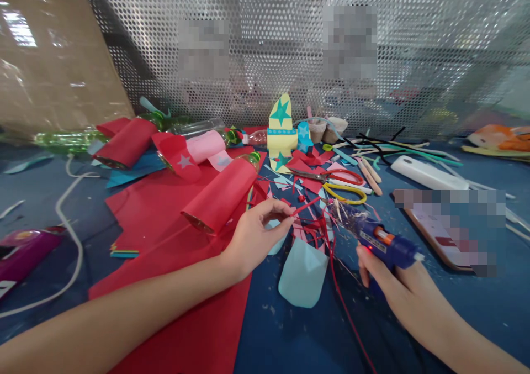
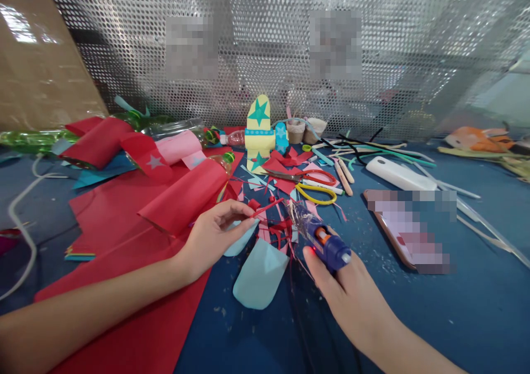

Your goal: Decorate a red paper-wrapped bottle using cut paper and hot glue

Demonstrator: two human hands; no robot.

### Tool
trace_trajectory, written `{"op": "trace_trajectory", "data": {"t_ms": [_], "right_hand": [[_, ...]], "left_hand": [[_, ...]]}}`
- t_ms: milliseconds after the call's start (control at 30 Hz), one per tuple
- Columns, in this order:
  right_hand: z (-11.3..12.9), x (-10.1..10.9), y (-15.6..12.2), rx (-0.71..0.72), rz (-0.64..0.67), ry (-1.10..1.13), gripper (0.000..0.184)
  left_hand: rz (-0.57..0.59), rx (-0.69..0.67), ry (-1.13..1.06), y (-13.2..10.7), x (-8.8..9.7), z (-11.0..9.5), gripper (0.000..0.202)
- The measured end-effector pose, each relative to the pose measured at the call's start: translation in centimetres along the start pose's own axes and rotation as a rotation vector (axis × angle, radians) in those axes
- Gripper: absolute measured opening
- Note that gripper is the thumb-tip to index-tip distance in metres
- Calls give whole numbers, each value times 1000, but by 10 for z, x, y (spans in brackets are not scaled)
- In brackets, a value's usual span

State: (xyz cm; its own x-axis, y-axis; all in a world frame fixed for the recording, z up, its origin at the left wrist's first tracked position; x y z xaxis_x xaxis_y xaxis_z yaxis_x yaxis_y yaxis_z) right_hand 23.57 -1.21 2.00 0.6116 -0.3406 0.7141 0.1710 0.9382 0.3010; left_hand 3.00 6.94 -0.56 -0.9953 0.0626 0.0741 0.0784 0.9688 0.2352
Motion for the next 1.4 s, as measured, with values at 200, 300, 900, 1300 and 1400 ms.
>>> {"op": "trace_trajectory", "data": {"t_ms": [200,300,900,1300,1400], "right_hand": [[-2,-2,-3,-6,23,44,42],[0,-1,-2,21,16,29,43],[-13,3,2,551,-171,-744,9],[-29,7,3,504,-72,-875,13],[-33,9,6,484,-26,-840,19]], "left_hand": [[0,-3,13,-1,0,0,4],[1,-4,13,-1,-1,0,4],[-12,40,-2,3,2,-2,6],[-4,45,29,5,4,0,8],[-3,51,31,6,4,0,10]]}}
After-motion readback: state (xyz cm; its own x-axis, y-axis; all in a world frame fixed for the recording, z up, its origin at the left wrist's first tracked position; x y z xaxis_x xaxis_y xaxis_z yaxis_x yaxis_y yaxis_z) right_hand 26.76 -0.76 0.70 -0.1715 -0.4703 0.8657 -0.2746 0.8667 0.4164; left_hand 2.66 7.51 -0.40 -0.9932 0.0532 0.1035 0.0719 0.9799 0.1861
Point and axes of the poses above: each hand's wrist, its own y-axis towards the middle knuckle, its own x-axis out of the back of the hand, z = x × y, the point moved 3 cm from there along y, towards the middle knuckle, and after that the axes turned 9 degrees about -z, right-handed, at the moved point
